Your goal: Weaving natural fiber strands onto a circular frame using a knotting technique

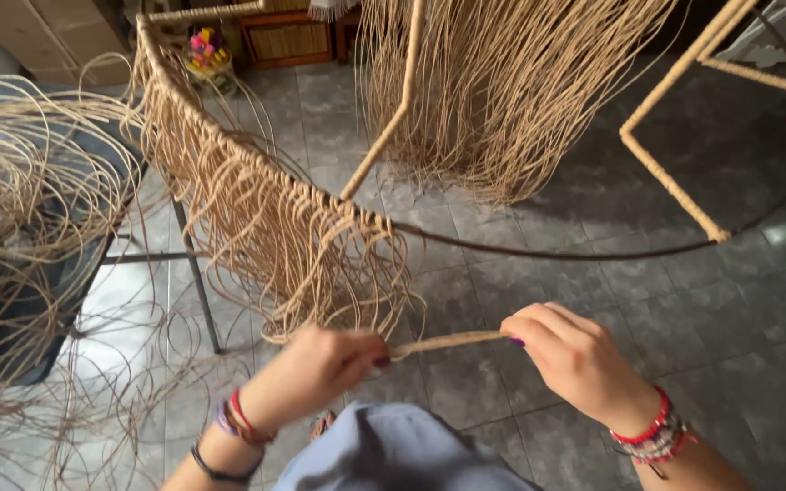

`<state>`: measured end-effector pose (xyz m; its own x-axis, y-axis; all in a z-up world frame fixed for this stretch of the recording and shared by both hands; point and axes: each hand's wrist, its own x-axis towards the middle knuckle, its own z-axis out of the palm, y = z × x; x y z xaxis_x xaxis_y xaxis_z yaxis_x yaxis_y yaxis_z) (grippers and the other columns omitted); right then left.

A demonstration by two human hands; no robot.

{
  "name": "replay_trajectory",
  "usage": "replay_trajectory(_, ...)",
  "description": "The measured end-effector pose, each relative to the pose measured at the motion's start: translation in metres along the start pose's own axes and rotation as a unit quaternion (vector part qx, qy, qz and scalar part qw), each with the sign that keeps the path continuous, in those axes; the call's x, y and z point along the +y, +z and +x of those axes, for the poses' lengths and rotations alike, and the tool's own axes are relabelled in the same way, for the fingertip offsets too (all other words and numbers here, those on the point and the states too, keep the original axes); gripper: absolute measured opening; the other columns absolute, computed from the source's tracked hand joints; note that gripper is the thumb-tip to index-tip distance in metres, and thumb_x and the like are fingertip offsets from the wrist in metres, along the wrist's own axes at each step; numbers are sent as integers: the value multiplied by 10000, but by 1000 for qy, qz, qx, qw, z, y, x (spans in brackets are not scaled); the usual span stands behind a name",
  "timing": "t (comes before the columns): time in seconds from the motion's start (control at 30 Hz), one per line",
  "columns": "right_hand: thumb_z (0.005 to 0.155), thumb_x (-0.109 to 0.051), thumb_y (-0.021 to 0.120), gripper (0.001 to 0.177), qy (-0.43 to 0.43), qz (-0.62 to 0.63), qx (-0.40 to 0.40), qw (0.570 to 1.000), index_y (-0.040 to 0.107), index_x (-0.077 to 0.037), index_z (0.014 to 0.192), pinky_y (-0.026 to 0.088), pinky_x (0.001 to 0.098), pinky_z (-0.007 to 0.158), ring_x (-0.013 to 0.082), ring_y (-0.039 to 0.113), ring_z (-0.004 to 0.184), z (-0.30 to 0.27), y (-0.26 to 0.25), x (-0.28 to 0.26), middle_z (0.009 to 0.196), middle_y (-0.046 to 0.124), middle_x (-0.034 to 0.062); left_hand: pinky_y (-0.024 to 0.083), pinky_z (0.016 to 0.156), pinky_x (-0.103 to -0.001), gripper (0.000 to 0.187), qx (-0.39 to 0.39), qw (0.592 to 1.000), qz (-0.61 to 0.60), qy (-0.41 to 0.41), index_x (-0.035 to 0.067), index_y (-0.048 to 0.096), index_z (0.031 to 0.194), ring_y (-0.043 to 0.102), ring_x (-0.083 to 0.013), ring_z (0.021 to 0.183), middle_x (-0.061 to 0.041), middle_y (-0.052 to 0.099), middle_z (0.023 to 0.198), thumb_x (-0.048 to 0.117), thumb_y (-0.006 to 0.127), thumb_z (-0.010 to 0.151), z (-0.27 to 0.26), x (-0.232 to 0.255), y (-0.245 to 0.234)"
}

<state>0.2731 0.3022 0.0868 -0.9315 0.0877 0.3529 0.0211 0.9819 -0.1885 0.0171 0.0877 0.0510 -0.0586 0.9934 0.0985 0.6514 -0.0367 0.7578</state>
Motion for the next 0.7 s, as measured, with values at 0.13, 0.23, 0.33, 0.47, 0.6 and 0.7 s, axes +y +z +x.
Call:
replay_trajectory(0.13, 981, 59, 522, 236, -7, 8, 117, 993, 686, -70, 1091, 498, 324, 695, 191, 569, 714, 10, -6, -1, 893, 608, 32, 434, 864, -441, 322, 63, 996, -5, 63, 84, 603, 1221, 597, -348, 985, -152, 620, 1097, 331, 542, 1024, 6, 24, -2)
replay_trajectory(0.23, 998, 69, 552, 293, 32, 9, 219, 975, 716, -98, 1174, 442, 285, 575, 127, 522, 590, 28, -4, -2, 831, 625, 18, 456, 1034, -498, 366, 294, 935, 58, 188, 23, 597, 1242, 572, -380, 1208, -201, 550, 1340, 274, 576, 975, 7, 20, 11)
replay_trajectory(0.33, 1014, 24, 624, 203, 92, 6, 299, 950, 696, -39, 1193, 474, 274, 600, 111, 589, 628, 57, -6, -7, 880, 696, 49, 479, 756, -440, 173, 337, 899, 78, 269, 35, 664, 1034, 585, -319, 849, -142, 601, 1048, 146, 544, 977, 21, 37, 6)
replay_trajectory(0.47, 984, 31, 610, 188, 124, -32, 193, 973, 704, -67, 1115, 572, 337, 844, 215, 742, 935, 102, -21, -13, 1081, 756, 54, 530, 690, -389, 466, 161, 974, 82, 136, 8, 499, 1439, 602, -287, 715, -104, 590, 990, 45, 552, 977, 57, 35, 30)
replay_trajectory(0.6, 976, -197, 662, 72, 168, -133, 41, 976, 681, -257, 1008, 461, 415, 388, 275, 601, 498, 98, -14, -10, 718, 584, -30, 542, 576, -402, 715, 168, 975, 138, 44, -67, 252, 1571, 668, -291, 770, -151, 603, 1062, 186, 588, 993, 87, 14, 61)
replay_trajectory(0.7, 972, -184, 654, 105, 158, -129, 18, 979, 706, -232, 1050, 480, 429, 435, 264, 620, 525, 92, -13, -15, 750, 556, 5, 581, 589, -382, 696, 205, 966, 152, 39, -84, 247, 1548, 725, -302, 968, -244, 485, 1549, 232, 573, 1021, 100, 10, 70)
